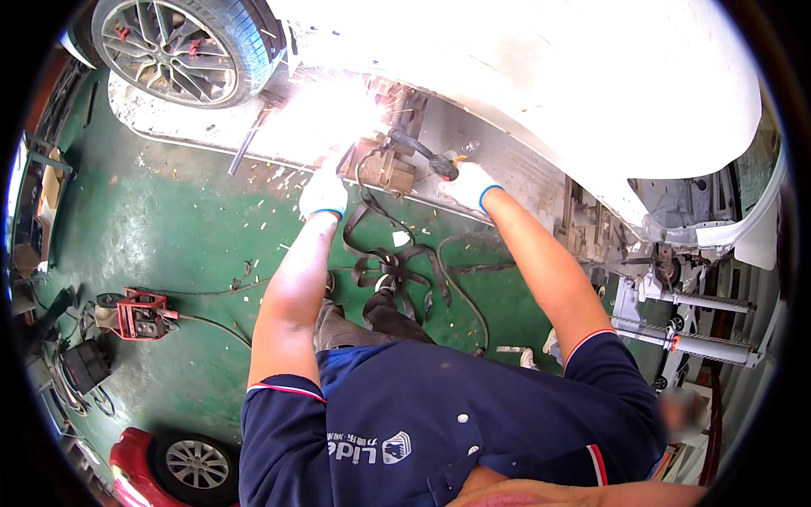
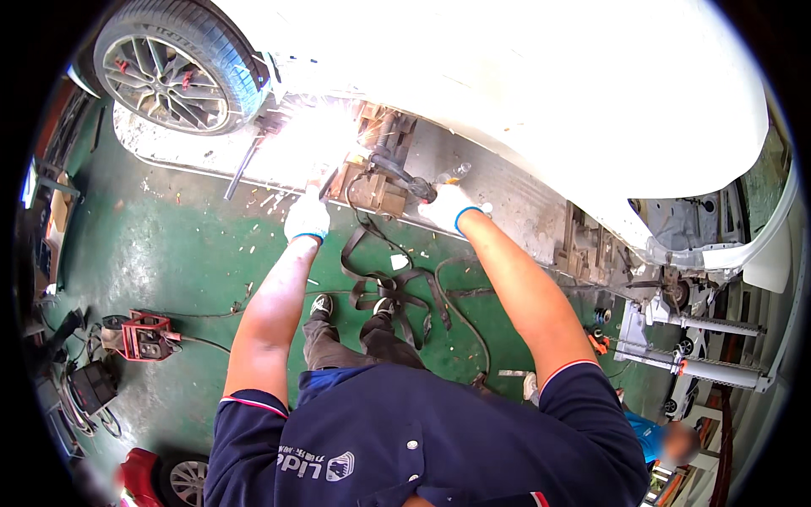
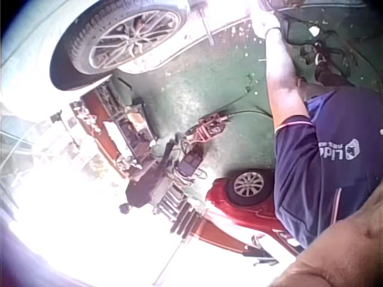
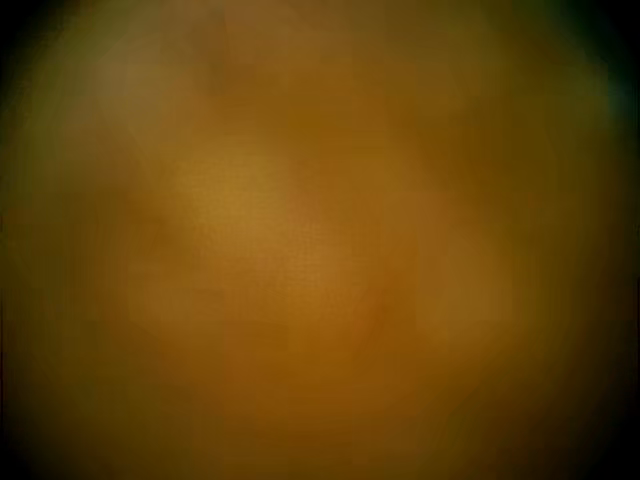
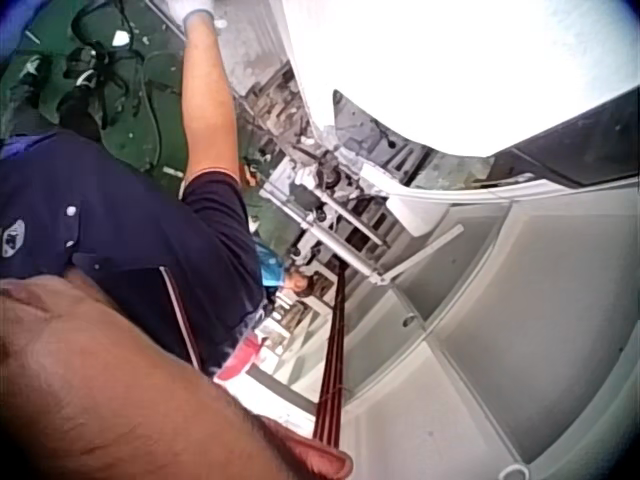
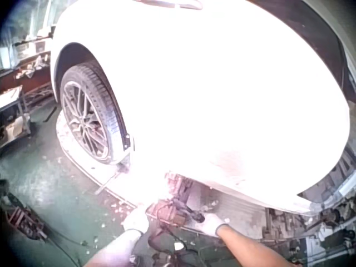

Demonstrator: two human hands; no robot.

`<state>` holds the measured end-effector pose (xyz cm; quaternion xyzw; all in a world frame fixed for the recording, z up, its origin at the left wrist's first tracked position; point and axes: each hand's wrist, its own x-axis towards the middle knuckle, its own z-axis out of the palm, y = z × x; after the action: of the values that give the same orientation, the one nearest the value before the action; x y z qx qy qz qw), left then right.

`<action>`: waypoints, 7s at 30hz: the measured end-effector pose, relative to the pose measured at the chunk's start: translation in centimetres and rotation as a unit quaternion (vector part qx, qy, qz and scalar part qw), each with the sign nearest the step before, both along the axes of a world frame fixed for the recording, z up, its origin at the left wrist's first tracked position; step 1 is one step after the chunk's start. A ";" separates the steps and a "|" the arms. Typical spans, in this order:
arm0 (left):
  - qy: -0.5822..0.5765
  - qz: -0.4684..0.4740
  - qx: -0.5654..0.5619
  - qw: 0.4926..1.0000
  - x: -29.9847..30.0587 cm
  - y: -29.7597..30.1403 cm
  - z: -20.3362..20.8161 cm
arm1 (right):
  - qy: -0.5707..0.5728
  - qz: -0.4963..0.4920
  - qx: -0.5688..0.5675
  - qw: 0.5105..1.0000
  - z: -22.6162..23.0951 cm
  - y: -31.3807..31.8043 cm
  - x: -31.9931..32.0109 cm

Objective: The person welds a metal rod onto the undercarriage of a white car using a welding torch. The person holds the rod in place with one hand while applying the torch with the other, generating sparks. The person adjusts the rod and torch position multiple times to continue the welding process.

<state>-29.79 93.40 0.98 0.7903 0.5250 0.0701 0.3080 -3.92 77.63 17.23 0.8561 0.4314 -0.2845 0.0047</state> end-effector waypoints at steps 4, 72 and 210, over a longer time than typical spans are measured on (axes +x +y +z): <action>-0.013 0.025 -0.062 0.998 0.4 -0.4 2.1 | 0.005 -0.037 0.023 0.999 -1.0 -2.0 -0.6; -0.094 0.086 -0.120 0.985 0.4 0.2 -0.2 | 0.109 -0.059 0.046 0.991 -7.7 -2.0 0.9; -0.093 0.115 -0.142 0.979 0.5 -0.1 -1.2 | 0.227 -0.147 0.022 0.962 -3.8 -2.1 0.3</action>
<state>-29.31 93.26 -0.23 0.6632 0.5858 0.1033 0.4542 -3.64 75.50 13.47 0.8228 0.2967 -0.4598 -0.1537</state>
